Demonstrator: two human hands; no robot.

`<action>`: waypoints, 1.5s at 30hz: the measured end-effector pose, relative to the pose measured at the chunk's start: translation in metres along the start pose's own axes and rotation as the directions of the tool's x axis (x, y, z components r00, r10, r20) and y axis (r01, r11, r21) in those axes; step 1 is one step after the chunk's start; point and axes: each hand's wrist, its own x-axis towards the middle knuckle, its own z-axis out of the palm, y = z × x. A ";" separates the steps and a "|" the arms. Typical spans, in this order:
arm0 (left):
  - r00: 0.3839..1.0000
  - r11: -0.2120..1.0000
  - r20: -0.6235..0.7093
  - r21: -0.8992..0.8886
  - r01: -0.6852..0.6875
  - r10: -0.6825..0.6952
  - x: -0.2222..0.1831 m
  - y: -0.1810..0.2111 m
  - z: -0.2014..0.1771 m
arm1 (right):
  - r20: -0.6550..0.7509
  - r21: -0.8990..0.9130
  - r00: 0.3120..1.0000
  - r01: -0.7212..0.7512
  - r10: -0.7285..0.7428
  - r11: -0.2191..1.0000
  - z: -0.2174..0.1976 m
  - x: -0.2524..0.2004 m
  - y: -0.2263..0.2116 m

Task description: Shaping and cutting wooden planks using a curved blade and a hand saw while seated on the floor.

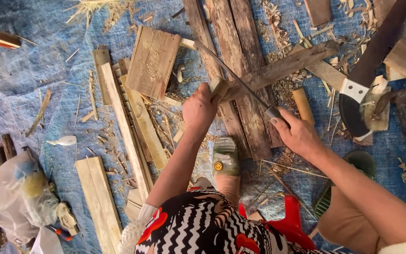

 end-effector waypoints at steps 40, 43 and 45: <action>0.914 0.912 0.371 -0.297 0.282 -0.162 -0.048 -0.056 0.109 | -0.275 -0.353 0.961 -0.091 -0.010 0.931 0.025 0.035 0.124; 0.898 0.933 0.363 -0.161 0.322 -0.247 -0.049 -0.055 0.107 | -0.273 -0.353 0.962 -0.102 0.001 0.930 0.026 0.039 0.132; 0.891 0.946 0.387 -0.114 0.302 -0.238 -0.049 -0.053 0.074 | -0.229 -0.269 0.972 -0.109 0.047 0.957 0.020 0.048 0.135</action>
